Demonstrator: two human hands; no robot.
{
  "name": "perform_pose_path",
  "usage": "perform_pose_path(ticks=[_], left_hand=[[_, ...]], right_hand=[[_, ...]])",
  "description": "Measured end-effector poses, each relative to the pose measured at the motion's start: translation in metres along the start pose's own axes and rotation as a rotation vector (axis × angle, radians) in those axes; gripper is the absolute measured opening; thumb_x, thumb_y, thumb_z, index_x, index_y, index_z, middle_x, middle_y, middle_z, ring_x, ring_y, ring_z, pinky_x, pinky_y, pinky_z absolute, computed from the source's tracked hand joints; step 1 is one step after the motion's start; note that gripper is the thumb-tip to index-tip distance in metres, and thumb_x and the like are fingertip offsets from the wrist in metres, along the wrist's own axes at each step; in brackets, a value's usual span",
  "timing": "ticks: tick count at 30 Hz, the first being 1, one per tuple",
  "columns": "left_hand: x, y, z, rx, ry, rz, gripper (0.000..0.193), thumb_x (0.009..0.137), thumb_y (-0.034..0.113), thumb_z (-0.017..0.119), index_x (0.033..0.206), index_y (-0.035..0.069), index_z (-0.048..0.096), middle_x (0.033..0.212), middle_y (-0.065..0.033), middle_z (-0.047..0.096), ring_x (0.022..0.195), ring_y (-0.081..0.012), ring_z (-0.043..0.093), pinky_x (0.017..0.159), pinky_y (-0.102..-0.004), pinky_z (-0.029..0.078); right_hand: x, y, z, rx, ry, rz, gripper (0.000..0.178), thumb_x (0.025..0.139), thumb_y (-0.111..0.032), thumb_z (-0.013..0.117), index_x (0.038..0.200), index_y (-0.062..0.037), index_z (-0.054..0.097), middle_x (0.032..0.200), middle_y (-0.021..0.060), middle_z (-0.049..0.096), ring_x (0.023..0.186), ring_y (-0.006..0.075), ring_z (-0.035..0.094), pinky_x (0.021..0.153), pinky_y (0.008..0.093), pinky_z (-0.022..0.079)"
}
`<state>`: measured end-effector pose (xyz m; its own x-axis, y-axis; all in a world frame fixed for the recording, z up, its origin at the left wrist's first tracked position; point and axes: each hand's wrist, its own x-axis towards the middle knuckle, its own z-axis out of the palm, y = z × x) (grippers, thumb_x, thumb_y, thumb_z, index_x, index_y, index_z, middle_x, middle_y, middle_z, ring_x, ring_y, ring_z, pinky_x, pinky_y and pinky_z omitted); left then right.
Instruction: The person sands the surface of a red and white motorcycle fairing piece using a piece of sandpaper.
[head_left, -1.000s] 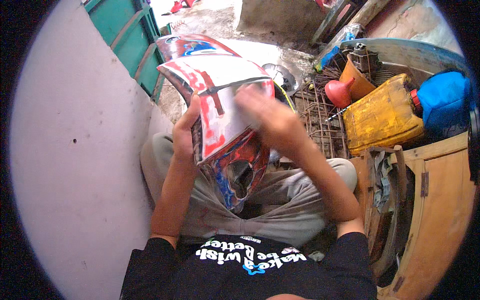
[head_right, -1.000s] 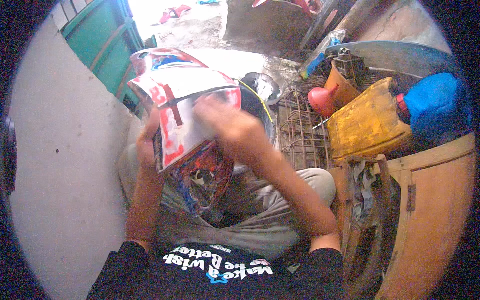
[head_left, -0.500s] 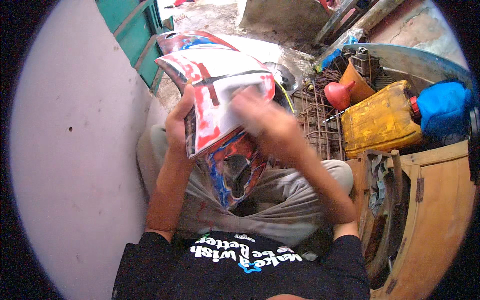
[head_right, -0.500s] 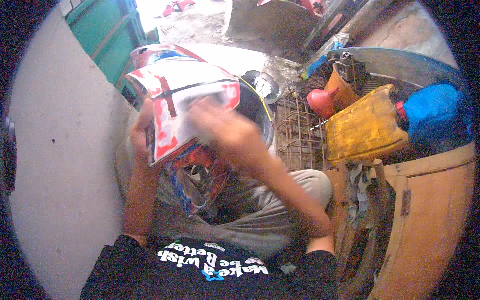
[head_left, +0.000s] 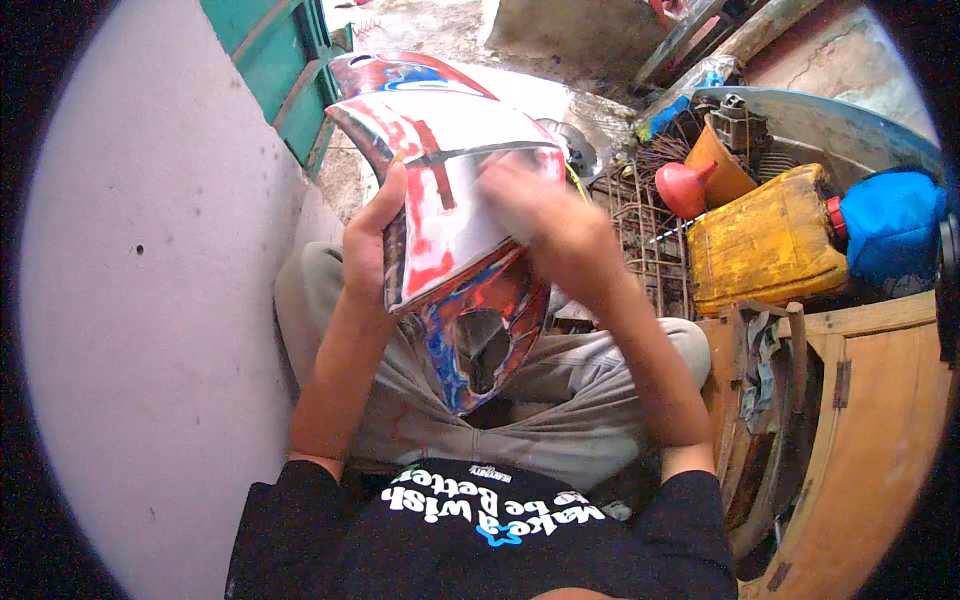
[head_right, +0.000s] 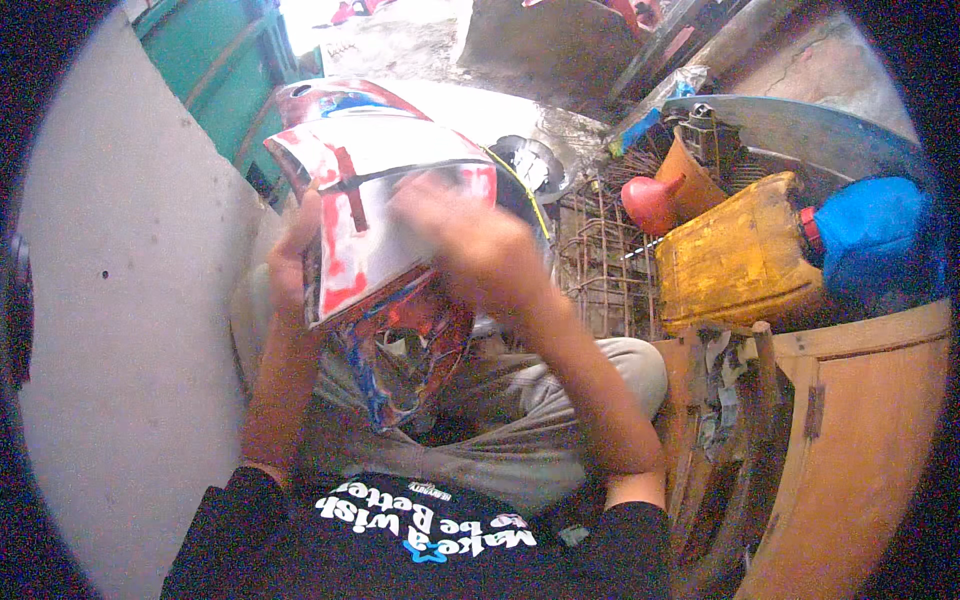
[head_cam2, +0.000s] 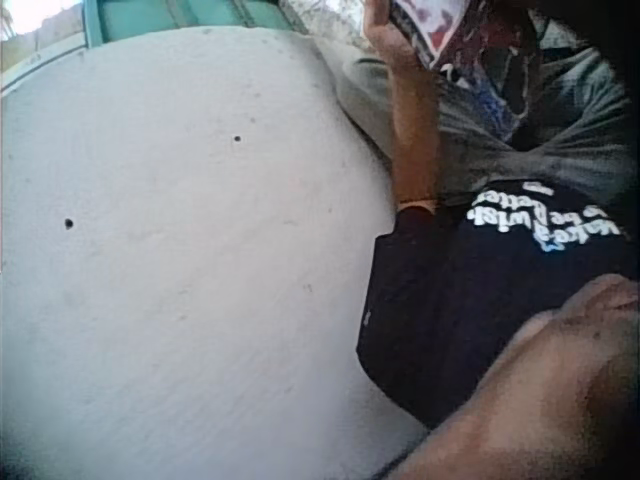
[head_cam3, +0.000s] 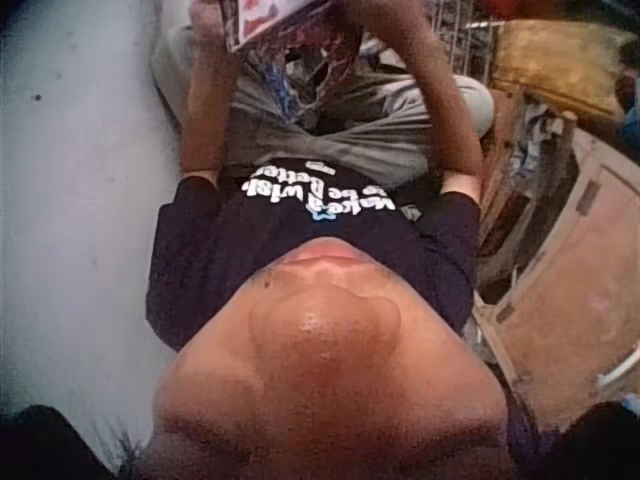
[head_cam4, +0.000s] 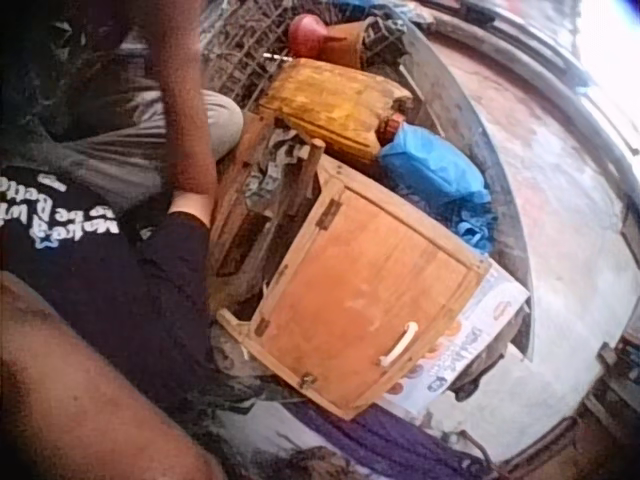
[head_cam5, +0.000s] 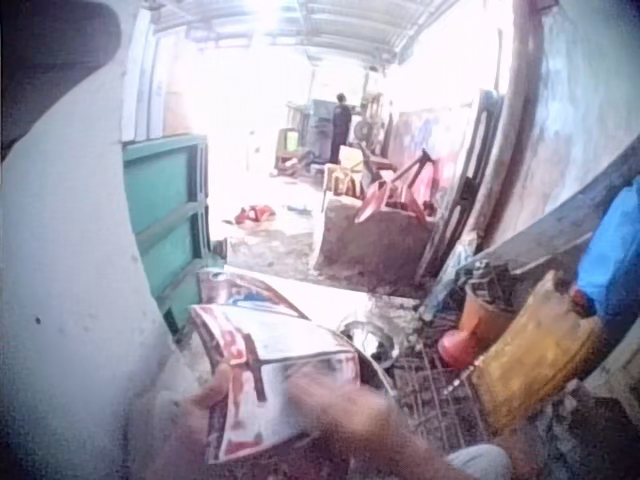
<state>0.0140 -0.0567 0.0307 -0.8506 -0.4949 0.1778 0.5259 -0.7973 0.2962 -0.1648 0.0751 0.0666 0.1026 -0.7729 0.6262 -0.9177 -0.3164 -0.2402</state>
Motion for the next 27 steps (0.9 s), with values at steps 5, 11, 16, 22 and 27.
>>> perform_pose_path(ticks=[5, 11, 16, 22, 27], left_hand=[[-0.004, 0.003, 0.015, 0.098, 0.091, 0.069, 0.048, 0.103, 0.031, 0.051, 0.138, -0.002, 0.046, 0.127, -0.0169, 0.062, 0.114, -0.0264, 0.063, 0.101, -0.0434, 0.049], [-0.002, 0.002, 0.011, 0.085, 0.101, 0.077, 0.051, 0.103, 0.03, 0.051, 0.143, 0.0, 0.041, 0.132, -0.017, 0.059, 0.115, -0.0271, 0.062, 0.101, -0.0435, 0.049], [-0.005, 0.004, 0.005, 0.06, 0.022, 0.006, 0.051, 0.104, 0.03, 0.051, 0.143, 0.0, 0.041, 0.134, -0.0185, 0.057, 0.118, -0.028, 0.061, 0.103, -0.0443, 0.048], [-0.005, -0.001, 0.009, 0.157, 0.066, -0.013, 0.048, 0.104, 0.027, 0.05, 0.144, 0.003, 0.04, 0.132, -0.0155, 0.059, 0.116, -0.0245, 0.062, 0.102, -0.0413, 0.049], [-0.009, -0.008, 0.004, 0.035, -0.017, -0.08, 0.047, 0.105, 0.029, 0.049, 0.143, 0.003, 0.042, 0.132, -0.0141, 0.059, 0.117, -0.0232, 0.061, 0.103, -0.0396, 0.048]], right_hand=[[-0.007, 0.014, -0.002, 0.114, 0.033, 0.173, 0.041, 0.088, 0.004, 0.059, 0.128, -0.0022, 0.062, 0.13, 0.0198, 0.063, 0.122, 0.0293, 0.062, 0.103, 0.0375, 0.05], [0.0, 0.017, -0.017, -0.009, -0.027, 0.03, 0.045, 0.087, 0.005, 0.057, 0.13, -0.0061, 0.062, 0.13, 0.0172, 0.064, 0.122, 0.0298, 0.062, 0.104, 0.039, 0.05], [-0.003, -0.018, 0.0, 0.052, -0.045, -0.029, 0.036, 0.09, -0.002, 0.059, 0.126, -0.0042, 0.064, 0.127, 0.0173, 0.065, 0.123, 0.0289, 0.062, 0.103, 0.0399, 0.051], [0.001, 0.026, -0.015, 0.105, 0.033, 0.268, 0.05, 0.083, 0.009, 0.057, 0.131, -0.003, 0.059, 0.132, 0.0217, 0.061, 0.125, 0.0334, 0.058, 0.105, 0.0403, 0.049], [-0.001, -0.023, 0.002, 0.026, -0.031, -0.058, 0.047, 0.084, 0.004, 0.057, 0.13, -0.0038, 0.061, 0.131, 0.018, 0.063, 0.126, 0.0314, 0.059, 0.106, 0.0411, 0.048]])
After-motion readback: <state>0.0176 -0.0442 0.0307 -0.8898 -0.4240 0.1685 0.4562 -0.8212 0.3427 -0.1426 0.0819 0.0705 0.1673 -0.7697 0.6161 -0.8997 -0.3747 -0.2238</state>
